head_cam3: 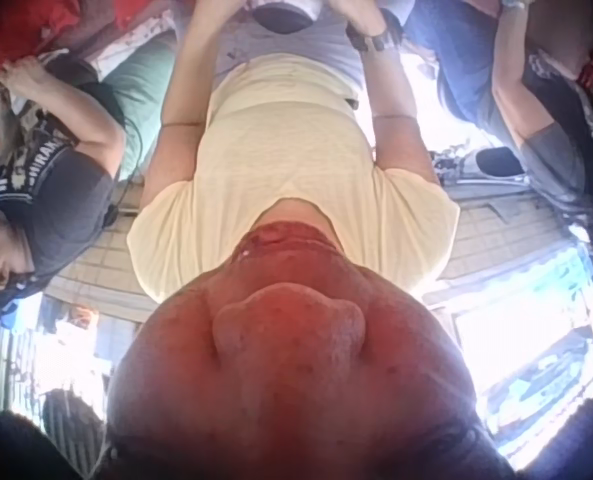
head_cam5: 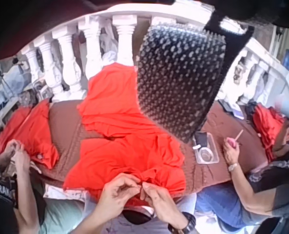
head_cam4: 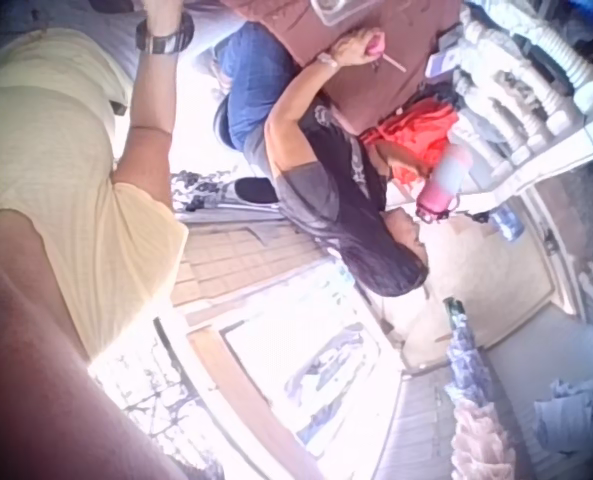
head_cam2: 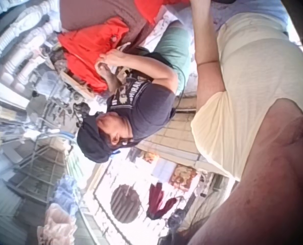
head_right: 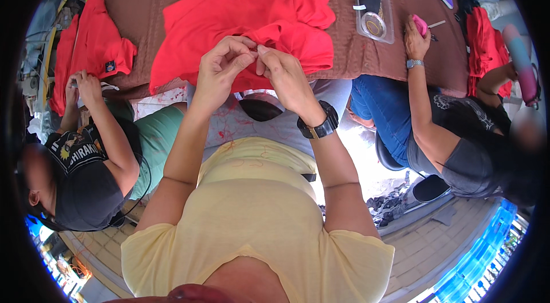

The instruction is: The person trims excess threads and checks labels on several red shirts using small snips while working at a table with other people.

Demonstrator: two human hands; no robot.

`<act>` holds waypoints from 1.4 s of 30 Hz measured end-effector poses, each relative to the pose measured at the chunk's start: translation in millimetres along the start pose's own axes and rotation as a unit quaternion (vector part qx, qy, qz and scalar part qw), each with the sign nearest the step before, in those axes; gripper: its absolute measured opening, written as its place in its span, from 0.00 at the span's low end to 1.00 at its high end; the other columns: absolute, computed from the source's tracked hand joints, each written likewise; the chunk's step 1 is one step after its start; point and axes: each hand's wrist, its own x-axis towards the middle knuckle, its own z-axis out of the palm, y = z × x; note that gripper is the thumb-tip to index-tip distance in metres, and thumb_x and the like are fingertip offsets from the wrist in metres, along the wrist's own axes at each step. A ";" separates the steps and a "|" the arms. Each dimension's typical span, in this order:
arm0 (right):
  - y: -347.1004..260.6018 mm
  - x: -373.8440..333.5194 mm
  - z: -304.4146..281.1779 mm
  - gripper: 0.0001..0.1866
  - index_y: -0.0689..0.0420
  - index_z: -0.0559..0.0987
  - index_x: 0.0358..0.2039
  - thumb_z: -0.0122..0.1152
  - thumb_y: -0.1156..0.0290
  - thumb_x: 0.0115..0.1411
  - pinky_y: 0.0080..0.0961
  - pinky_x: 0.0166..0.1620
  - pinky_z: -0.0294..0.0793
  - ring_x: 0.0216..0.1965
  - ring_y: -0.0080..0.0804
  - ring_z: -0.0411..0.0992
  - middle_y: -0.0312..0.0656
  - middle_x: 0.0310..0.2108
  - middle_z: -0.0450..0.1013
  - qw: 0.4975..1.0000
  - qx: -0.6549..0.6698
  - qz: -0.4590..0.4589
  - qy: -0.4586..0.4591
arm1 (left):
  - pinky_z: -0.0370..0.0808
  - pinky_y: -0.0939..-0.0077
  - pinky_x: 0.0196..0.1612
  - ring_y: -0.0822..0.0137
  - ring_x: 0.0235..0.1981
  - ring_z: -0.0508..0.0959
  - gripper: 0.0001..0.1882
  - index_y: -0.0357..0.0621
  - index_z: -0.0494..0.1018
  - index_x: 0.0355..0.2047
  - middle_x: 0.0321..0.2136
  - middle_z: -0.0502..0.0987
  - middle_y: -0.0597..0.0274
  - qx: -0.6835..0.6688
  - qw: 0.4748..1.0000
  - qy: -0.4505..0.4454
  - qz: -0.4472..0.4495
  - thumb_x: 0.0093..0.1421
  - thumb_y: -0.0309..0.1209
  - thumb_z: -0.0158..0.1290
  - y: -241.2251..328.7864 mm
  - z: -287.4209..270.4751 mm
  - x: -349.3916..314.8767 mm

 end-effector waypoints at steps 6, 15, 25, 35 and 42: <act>-5.3 9.2 3.0 0.25 0.59 0.71 0.20 0.48 0.54 0.71 0.21 0.23 0.50 0.19 0.15 0.53 0.29 0.18 0.60 0.996 0.080 0.028 0.001 | 0.74 0.74 0.52 0.70 0.45 0.77 0.02 0.36 0.76 0.33 0.45 0.73 0.60 -0.001 1.000 -0.007 -0.007 0.62 0.20 0.58 9.9 4.1 -2.4; 10.1 12.5 -15.0 0.24 0.55 0.69 0.21 0.52 0.52 0.70 0.21 0.23 0.48 0.19 0.15 0.51 0.26 0.18 0.59 0.994 0.086 0.027 -0.066 | 0.74 0.69 0.40 0.63 0.35 0.78 0.05 0.36 0.76 0.28 0.29 0.75 0.58 0.337 0.873 -0.311 -0.164 0.53 0.22 0.62 40.4 -22.2 -25.9; 21.9 -5.0 -4.3 0.21 0.60 0.74 0.25 0.68 0.56 0.61 0.23 0.27 0.54 0.24 0.18 0.55 0.29 0.19 0.58 0.998 -0.052 -0.037 0.022 | 0.74 0.63 0.48 0.53 0.47 0.77 0.05 0.38 0.73 0.32 0.40 0.77 0.54 0.315 0.938 -0.008 0.146 0.55 0.18 0.57 14.6 6.5 30.8; 41.2 -20.7 -58.1 0.14 0.60 0.77 0.26 0.71 0.64 0.57 0.22 0.23 0.57 0.20 0.16 0.58 0.30 0.16 0.61 0.963 -0.167 -0.060 0.205 | 0.75 0.66 0.49 0.58 0.41 0.79 0.19 0.49 0.85 0.38 0.36 0.79 0.56 0.550 0.715 0.326 0.282 0.55 0.16 0.49 92.9 -157.4 90.7; 64.7 -6.5 -81.2 0.12 0.63 0.80 0.32 0.69 0.65 0.59 0.25 0.27 0.66 0.21 0.21 0.68 0.37 0.18 0.72 0.942 -0.172 -0.041 0.285 | 0.66 0.57 0.58 0.50 0.53 0.71 0.17 0.40 0.76 0.48 0.47 0.75 0.49 0.555 0.725 0.286 0.290 0.61 0.33 0.59 55.8 -112.3 90.3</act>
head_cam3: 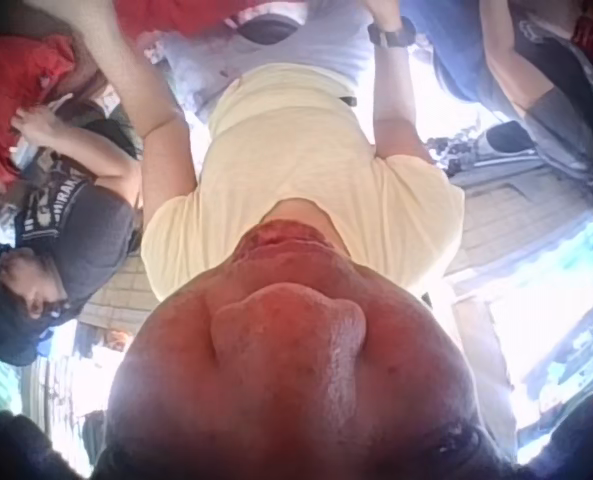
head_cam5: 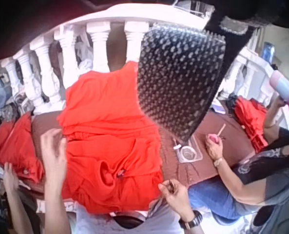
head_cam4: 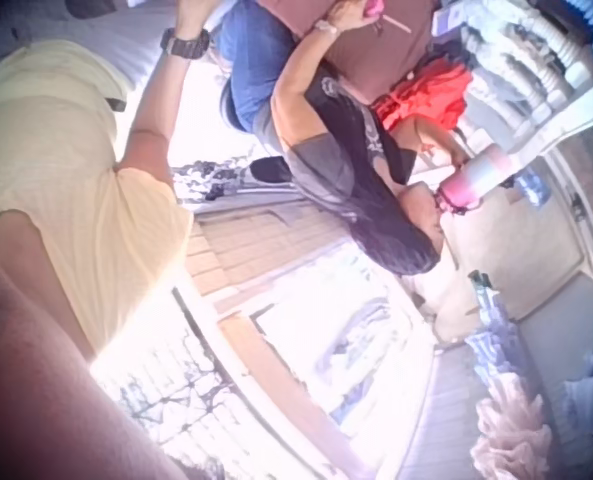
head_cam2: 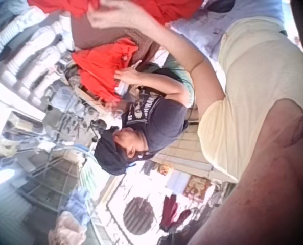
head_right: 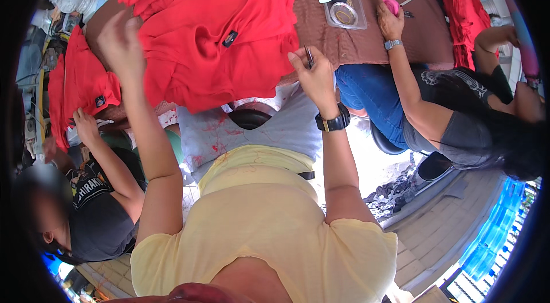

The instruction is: The person trims excess threads and checks labels on several red shirts using small snips while working at a table with other people.

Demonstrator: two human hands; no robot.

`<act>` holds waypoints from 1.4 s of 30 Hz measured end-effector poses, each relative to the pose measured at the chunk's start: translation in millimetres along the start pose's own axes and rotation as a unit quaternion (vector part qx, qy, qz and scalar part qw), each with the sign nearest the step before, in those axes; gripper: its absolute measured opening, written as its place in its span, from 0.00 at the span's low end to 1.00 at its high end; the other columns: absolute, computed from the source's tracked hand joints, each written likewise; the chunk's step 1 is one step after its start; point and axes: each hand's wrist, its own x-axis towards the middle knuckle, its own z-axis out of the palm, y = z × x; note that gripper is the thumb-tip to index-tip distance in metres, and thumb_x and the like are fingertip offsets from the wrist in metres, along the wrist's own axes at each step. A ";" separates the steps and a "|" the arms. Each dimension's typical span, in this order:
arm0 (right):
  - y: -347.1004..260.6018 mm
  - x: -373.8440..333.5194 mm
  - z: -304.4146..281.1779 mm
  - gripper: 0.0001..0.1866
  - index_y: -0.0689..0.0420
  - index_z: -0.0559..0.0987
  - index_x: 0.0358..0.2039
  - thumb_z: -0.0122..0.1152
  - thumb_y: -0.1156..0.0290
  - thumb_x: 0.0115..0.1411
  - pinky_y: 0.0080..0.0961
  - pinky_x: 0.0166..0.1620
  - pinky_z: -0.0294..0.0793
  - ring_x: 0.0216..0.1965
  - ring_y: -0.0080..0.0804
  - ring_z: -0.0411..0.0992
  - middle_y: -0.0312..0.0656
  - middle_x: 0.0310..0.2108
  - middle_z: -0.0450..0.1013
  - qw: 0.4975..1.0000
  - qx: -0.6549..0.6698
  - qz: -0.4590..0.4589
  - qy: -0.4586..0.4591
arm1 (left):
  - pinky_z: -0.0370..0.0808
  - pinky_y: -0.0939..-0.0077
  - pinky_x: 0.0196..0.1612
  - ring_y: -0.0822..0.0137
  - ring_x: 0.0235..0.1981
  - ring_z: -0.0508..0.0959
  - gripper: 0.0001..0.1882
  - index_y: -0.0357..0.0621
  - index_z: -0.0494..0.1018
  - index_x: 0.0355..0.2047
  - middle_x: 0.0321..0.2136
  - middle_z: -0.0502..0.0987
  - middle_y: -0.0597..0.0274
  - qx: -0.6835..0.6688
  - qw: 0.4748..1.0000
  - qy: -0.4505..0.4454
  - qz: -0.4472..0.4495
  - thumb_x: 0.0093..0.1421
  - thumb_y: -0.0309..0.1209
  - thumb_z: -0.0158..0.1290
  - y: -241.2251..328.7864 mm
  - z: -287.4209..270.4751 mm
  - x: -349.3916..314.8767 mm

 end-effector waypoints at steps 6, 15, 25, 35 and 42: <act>10.8 53.1 27.6 0.14 0.62 0.82 0.39 0.68 0.65 0.58 0.32 0.36 0.75 0.31 0.36 0.79 0.47 0.29 0.81 0.990 -0.009 -0.070 0.120 | 0.67 0.60 0.61 0.50 0.57 0.71 0.25 0.44 0.70 0.57 0.54 0.69 0.47 -0.261 0.924 -0.278 -0.020 0.63 0.38 0.59 89.2 110.3 -71.3; -0.2 40.8 22.1 0.14 0.60 0.81 0.46 0.66 0.75 0.59 0.18 0.38 0.72 0.38 0.20 0.76 0.40 0.38 0.81 0.988 0.128 -0.089 0.024 | 0.72 0.75 0.49 0.67 0.44 0.76 0.14 0.39 0.79 0.47 0.42 0.79 0.59 -0.355 0.906 -0.154 -0.169 0.61 0.25 0.61 65.0 42.7 -36.8; -22.8 36.1 27.3 0.13 0.59 0.82 0.43 0.68 0.75 0.55 0.22 0.30 0.68 0.26 0.23 0.70 0.42 0.36 0.79 0.993 0.000 -0.116 0.016 | 0.74 0.61 0.47 0.51 0.44 0.76 0.14 0.40 0.78 0.44 0.44 0.74 0.47 -0.043 0.989 -0.087 -0.115 0.60 0.32 0.60 30.7 -42.8 -24.6; -40.8 64.4 70.5 0.20 0.58 0.82 0.43 0.59 0.82 0.47 0.39 0.48 0.75 0.48 0.49 0.74 0.48 0.38 0.74 0.960 -0.044 -0.276 0.003 | 0.74 0.63 0.42 0.54 0.38 0.77 0.15 0.35 0.75 0.40 0.36 0.76 0.51 -0.071 0.981 -0.181 0.020 0.63 0.36 0.59 88.3 100.0 -103.2; -60.1 101.8 52.0 0.15 0.60 0.81 0.40 0.57 0.84 0.51 0.34 0.42 0.75 0.37 0.44 0.77 0.52 0.36 0.77 0.969 -0.009 -0.242 0.041 | 0.74 0.77 0.44 0.72 0.39 0.77 0.11 0.36 0.66 0.45 0.37 0.78 0.56 -0.484 0.849 -0.122 -0.176 0.66 0.21 0.54 111.6 17.6 -16.2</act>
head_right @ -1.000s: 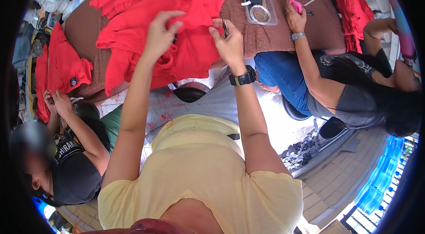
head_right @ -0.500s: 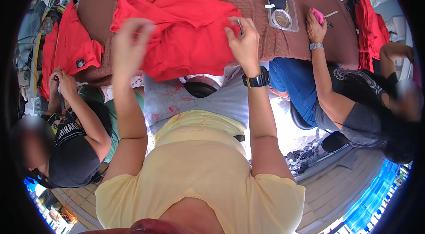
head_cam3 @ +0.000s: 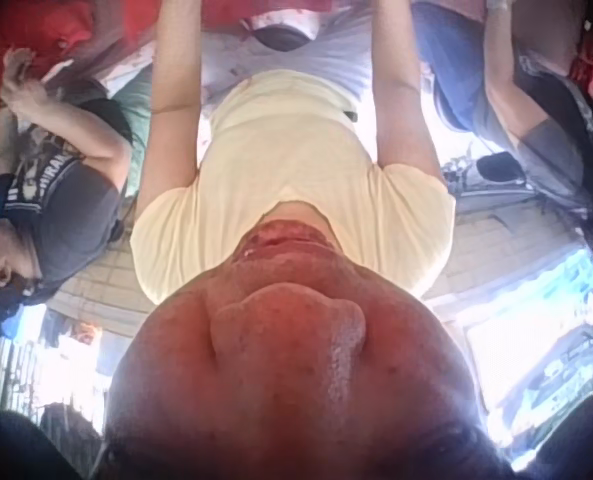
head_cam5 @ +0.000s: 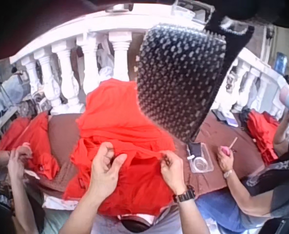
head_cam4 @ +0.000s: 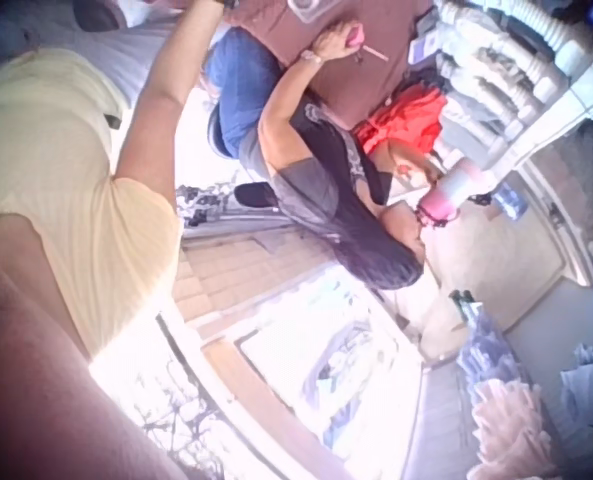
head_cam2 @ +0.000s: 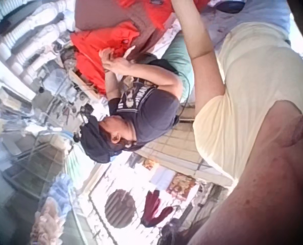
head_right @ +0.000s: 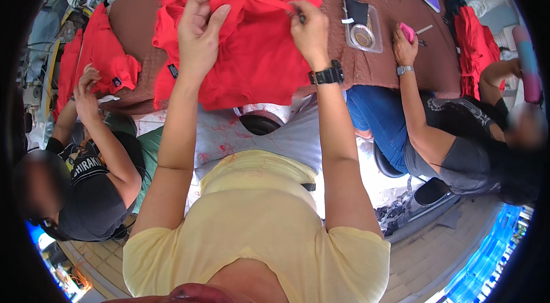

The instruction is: The person trims excess threads and checks labels on several red shirts using small snips while working at a table with other people.

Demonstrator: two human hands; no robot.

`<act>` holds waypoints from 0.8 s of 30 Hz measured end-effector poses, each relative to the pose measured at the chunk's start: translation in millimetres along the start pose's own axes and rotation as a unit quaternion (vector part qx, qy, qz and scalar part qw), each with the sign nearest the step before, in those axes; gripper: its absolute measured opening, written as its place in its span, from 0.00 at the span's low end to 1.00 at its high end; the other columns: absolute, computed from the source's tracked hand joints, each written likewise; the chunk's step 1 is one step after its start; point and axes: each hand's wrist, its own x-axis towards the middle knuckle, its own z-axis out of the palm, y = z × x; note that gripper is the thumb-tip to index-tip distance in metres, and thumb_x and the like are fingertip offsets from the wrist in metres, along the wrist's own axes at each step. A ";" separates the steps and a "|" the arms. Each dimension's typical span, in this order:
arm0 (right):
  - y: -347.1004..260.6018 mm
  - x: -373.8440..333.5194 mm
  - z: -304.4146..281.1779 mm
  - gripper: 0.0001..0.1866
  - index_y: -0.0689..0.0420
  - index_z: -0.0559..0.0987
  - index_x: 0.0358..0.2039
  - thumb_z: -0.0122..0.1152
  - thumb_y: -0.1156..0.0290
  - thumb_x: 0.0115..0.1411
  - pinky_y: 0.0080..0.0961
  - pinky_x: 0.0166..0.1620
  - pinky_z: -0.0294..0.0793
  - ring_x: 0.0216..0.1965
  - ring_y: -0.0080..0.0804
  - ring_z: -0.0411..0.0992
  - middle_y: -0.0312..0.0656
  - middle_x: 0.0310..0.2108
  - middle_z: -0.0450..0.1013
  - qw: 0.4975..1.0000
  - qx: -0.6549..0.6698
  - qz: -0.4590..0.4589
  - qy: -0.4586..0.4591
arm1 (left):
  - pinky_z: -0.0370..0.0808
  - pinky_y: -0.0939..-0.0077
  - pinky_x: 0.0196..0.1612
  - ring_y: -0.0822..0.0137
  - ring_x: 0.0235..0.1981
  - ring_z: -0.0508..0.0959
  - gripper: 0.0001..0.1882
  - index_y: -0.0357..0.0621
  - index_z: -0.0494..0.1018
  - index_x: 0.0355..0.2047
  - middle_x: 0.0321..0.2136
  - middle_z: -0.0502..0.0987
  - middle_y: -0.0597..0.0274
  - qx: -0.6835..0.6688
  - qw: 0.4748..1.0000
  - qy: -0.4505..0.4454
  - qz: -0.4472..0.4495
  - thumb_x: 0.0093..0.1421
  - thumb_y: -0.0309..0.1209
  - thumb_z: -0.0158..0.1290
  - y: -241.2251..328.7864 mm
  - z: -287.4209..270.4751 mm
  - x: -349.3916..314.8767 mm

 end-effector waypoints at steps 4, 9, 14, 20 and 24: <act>-45.9 20.4 -26.9 0.17 0.60 0.82 0.38 0.53 0.87 0.49 0.30 0.37 0.73 0.31 0.39 0.75 0.45 0.30 0.74 0.957 -0.025 -0.206 0.201 | 0.73 0.79 0.47 0.74 0.41 0.76 0.21 0.40 0.59 0.54 0.39 0.76 0.59 -0.119 0.993 0.021 -0.020 0.64 0.17 0.53 27.8 -15.0 -17.5; -14.7 5.1 -20.8 0.19 0.59 0.83 0.39 0.53 0.87 0.47 0.30 0.35 0.71 0.30 0.37 0.73 0.44 0.29 0.74 0.990 -0.037 -0.116 0.076 | 0.69 0.79 0.56 0.73 0.52 0.73 0.20 0.37 0.66 0.57 0.54 0.72 0.59 -0.067 0.991 -0.053 -0.106 0.64 0.15 0.52 -35.9 -31.8 -52.7; -5.3 -41.6 -17.8 0.20 0.57 0.82 0.44 0.62 0.83 0.48 0.24 0.35 0.72 0.31 0.34 0.72 0.45 0.41 0.72 0.996 -0.078 -0.042 -0.011 | 0.66 0.76 0.62 0.69 0.58 0.71 0.32 0.36 0.57 0.69 0.62 0.67 0.57 -0.043 0.972 -0.079 -0.218 0.65 0.17 0.51 -75.3 -35.1 -91.0; -62.3 -82.3 14.2 0.16 0.58 0.81 0.44 0.67 0.79 0.53 0.27 0.36 0.75 0.33 0.33 0.74 0.42 0.39 0.70 0.989 0.039 -0.058 -0.130 | 0.68 0.83 0.52 0.77 0.44 0.69 0.28 0.38 0.59 0.68 0.45 0.69 0.65 -0.034 0.975 -0.064 -0.209 0.68 0.22 0.50 -68.3 -39.2 -97.9; -54.5 -90.9 40.2 0.16 0.58 0.81 0.45 0.68 0.76 0.55 0.32 0.36 0.77 0.34 0.38 0.76 0.42 0.39 0.71 0.992 0.034 -0.045 -0.115 | 0.68 0.85 0.46 0.81 0.37 0.68 0.25 0.39 0.64 0.65 0.37 0.69 0.69 -0.015 0.980 -0.048 -0.195 0.69 0.24 0.51 -69.6 -33.9 -99.5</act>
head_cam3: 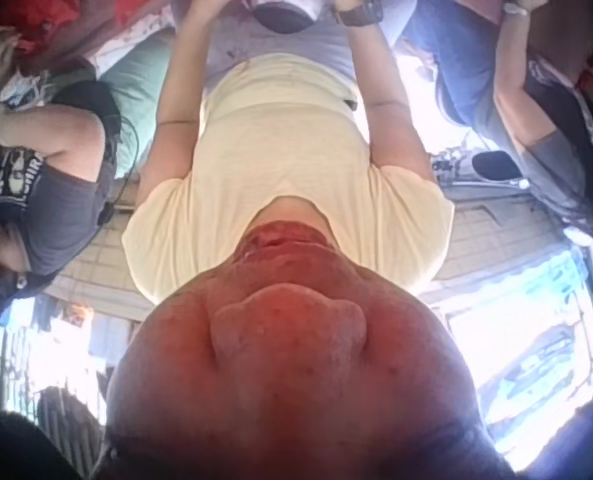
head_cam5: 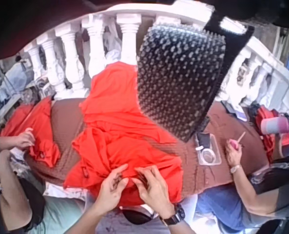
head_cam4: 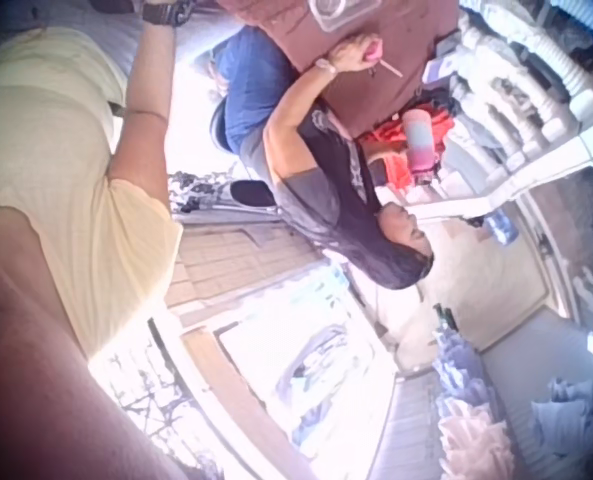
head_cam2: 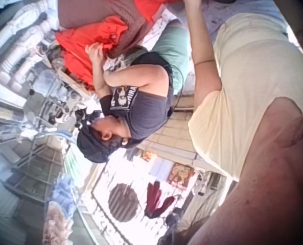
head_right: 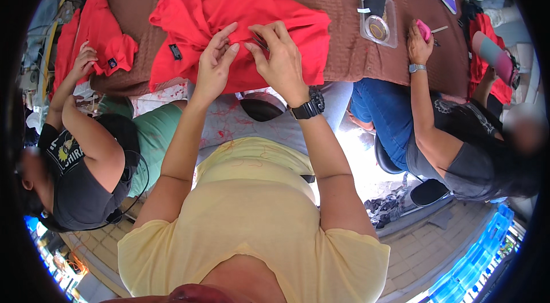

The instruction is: The person trims excess threads and checks labels on several red shirts using small snips while working at a table with other people.

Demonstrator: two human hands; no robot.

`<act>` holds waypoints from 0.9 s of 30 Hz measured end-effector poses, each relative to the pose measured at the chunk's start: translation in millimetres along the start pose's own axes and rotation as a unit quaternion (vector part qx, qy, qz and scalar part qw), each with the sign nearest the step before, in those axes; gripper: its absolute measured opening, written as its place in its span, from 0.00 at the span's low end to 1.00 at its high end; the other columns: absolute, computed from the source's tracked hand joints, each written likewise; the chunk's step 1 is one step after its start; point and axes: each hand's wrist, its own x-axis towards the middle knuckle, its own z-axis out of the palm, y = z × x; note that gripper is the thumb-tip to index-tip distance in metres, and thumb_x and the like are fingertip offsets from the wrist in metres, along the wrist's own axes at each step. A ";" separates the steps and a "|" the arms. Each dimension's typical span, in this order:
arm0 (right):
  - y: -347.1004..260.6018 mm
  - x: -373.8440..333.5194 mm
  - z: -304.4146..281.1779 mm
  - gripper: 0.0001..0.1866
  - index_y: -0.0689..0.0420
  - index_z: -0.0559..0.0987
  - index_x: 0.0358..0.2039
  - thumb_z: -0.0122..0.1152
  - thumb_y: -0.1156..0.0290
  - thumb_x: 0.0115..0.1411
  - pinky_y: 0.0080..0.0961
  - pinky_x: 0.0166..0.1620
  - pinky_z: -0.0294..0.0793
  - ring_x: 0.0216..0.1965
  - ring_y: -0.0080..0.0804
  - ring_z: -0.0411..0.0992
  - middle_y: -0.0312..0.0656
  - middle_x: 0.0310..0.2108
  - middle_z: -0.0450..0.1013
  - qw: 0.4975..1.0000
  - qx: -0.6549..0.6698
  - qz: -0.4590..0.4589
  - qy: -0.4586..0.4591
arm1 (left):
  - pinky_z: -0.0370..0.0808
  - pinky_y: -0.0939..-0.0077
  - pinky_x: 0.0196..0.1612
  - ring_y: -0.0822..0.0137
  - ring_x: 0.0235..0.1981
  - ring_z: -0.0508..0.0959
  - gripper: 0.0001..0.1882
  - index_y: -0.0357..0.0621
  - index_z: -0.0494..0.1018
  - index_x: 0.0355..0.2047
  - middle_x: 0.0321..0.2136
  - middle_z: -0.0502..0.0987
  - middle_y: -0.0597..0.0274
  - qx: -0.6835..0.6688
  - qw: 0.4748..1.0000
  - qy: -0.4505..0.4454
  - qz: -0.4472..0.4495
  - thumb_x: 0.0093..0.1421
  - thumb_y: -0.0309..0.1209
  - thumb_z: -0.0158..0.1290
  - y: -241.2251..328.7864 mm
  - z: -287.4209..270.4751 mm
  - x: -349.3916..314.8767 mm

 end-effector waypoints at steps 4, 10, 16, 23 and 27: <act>4.5 -1.0 9.2 0.11 0.60 0.81 0.42 0.67 0.76 0.58 0.35 0.34 0.75 0.31 0.37 0.76 0.42 0.34 0.72 1.000 -0.006 -0.024 0.004 | 0.69 0.85 0.45 0.81 0.38 0.69 0.22 0.39 0.67 0.62 0.37 0.70 0.69 -0.021 0.999 0.026 -0.003 0.68 0.23 0.51 3.8 2.8 -2.1; 15.0 -3.7 3.8 0.06 0.64 0.81 0.34 0.66 0.74 0.61 0.21 0.31 0.67 0.26 0.23 0.67 0.38 0.26 0.74 0.983 0.157 0.087 0.047 | 0.69 0.85 0.47 0.80 0.41 0.71 0.17 0.37 0.71 0.57 0.41 0.74 0.67 -0.045 0.999 0.023 0.020 0.68 0.22 0.50 4.9 0.6 -1.3; 13.2 -18.3 -10.3 0.07 0.62 0.80 0.38 0.67 0.73 0.61 0.17 0.33 0.66 0.29 0.18 0.68 0.35 0.28 0.75 0.971 0.192 0.137 0.032 | 0.70 0.82 0.51 0.78 0.45 0.73 0.14 0.35 0.74 0.53 0.48 0.77 0.62 -0.054 0.998 0.031 -0.008 0.68 0.22 0.51 8.5 3.0 -9.0; -4.5 -20.0 0.3 0.16 0.58 0.81 0.43 0.66 0.85 0.52 0.31 0.32 0.76 0.32 0.33 0.76 0.41 0.34 0.72 0.998 0.007 -0.055 0.038 | 0.71 0.81 0.52 0.77 0.45 0.74 0.14 0.37 0.74 0.53 0.46 0.78 0.63 -0.038 0.999 0.022 -0.011 0.68 0.23 0.52 9.4 6.6 -14.5; 3.4 -12.2 4.7 0.09 0.61 0.80 0.38 0.64 0.84 0.55 0.23 0.33 0.72 0.30 0.28 0.73 0.40 0.32 0.72 0.993 0.095 -0.050 0.051 | 0.71 0.81 0.51 0.77 0.44 0.74 0.13 0.38 0.75 0.52 0.44 0.78 0.64 -0.035 0.999 0.025 -0.012 0.67 0.23 0.53 10.7 5.9 -13.0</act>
